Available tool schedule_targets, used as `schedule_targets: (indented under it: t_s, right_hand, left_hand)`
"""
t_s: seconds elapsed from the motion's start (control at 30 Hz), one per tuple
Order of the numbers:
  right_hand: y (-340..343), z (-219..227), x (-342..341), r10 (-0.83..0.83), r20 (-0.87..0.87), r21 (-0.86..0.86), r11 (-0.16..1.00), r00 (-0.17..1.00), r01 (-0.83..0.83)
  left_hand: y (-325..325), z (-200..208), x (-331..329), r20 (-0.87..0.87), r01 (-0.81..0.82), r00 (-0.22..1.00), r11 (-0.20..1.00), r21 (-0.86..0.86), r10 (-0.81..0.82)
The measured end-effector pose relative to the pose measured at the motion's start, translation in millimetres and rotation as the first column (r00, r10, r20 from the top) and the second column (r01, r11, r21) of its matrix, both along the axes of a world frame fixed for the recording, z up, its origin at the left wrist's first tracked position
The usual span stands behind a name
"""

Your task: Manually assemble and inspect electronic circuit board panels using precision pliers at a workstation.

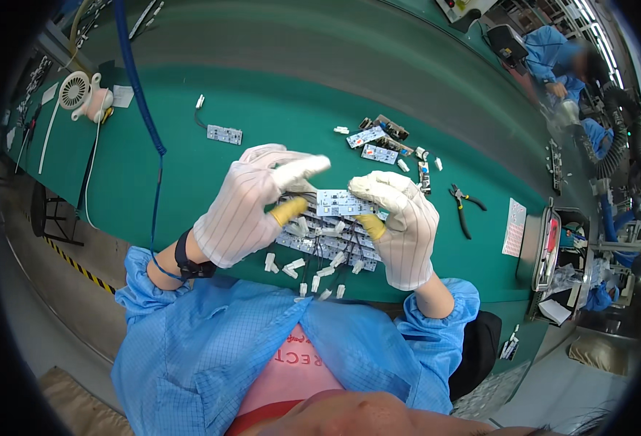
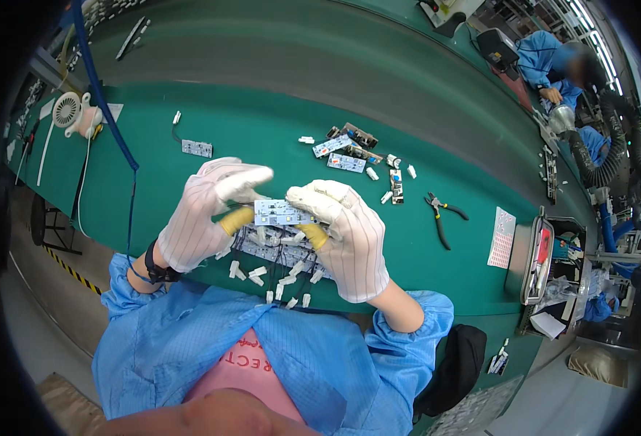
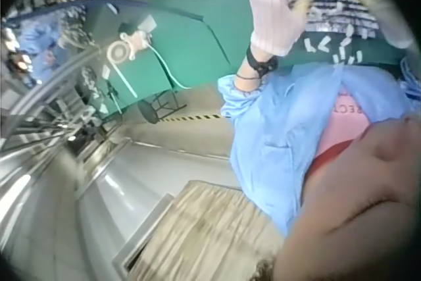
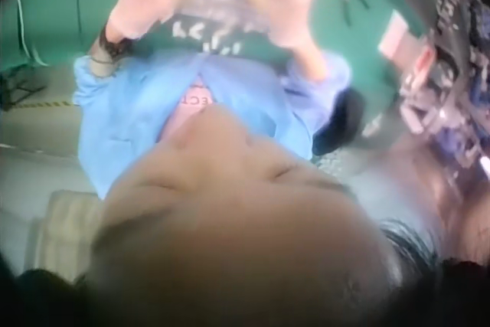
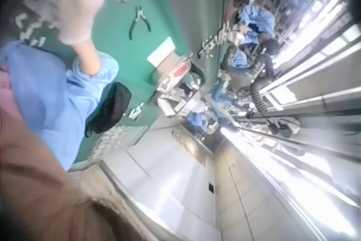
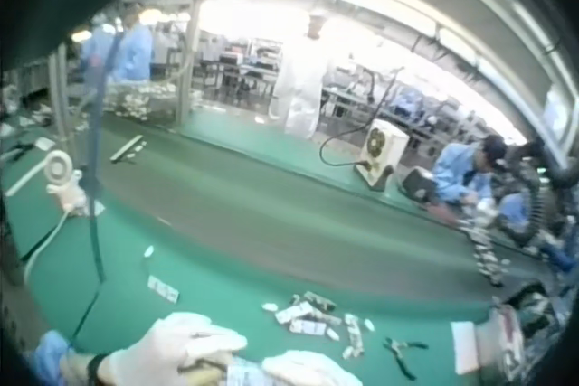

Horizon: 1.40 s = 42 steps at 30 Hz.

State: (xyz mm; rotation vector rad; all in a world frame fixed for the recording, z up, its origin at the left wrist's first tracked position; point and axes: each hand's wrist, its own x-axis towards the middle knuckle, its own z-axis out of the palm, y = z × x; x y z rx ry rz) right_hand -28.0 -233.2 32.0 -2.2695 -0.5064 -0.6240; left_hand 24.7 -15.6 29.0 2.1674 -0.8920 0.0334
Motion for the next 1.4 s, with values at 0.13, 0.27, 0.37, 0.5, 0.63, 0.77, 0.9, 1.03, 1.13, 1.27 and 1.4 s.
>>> schedule_targets:
  t_s: [0.13,0.27,0.37,0.5,0.63,0.77,0.9,1.03,1.13,1.27,1.4]
  right_hand:
    - [5,-2,-4,0.017,0.041,-0.011,1.0,0.999,-0.016]
    - [8,-3,-6,0.005,0.085,-0.026,1.0,0.996,-0.003]
    - [7,-5,-9,-0.01,0.165,-0.09,0.996,0.986,0.025]
    - [6,-7,-10,0.037,0.172,-0.105,0.994,0.984,-0.02]
    - [6,-1,-10,0.185,-0.245,0.207,0.969,0.952,-0.135]
    - [2,-1,-20,0.345,-0.505,0.643,0.762,0.791,0.079]
    - [2,5,-17,0.278,-0.544,0.505,0.862,0.792,0.044]
    - [4,5,-18,0.385,-0.583,0.64,0.76,0.716,0.112]
    - [2,3,-18,0.386,-0.597,0.613,0.785,0.703,0.088]
    - [2,2,-17,0.371,-0.613,0.593,0.8,0.697,0.096]
    - [4,-2,-14,0.421,-0.575,0.663,0.742,0.702,0.099]
  left_hand:
    - [-9,1,2,0.068,0.121,0.991,0.987,-0.106,-0.114]
    - [-10,-10,-6,-0.194,0.059,0.972,0.936,-0.346,-0.133]
    - [-11,-13,-7,-0.145,0.022,0.987,0.953,-0.301,-0.069]
    - [-7,-16,-7,0.019,0.041,0.999,0.969,-0.244,-0.038]
    - [-4,-20,-8,0.136,0.031,0.991,0.964,-0.264,0.005]
    - [0,-18,-10,0.122,0.01,0.992,0.986,-0.168,0.011]
    - [-2,-17,-11,0.063,0.016,0.998,0.974,-0.228,-0.002]
    - [0,-17,-10,0.039,0.031,0.999,0.966,-0.255,-0.022]
    - [1,-18,-9,0.046,0.028,0.999,0.967,-0.252,-0.017]
    - [3,-11,-11,0.121,0.031,0.993,0.98,-0.196,-0.007]
    - [3,-14,-14,0.108,0.002,0.994,0.98,-0.2,0.02]
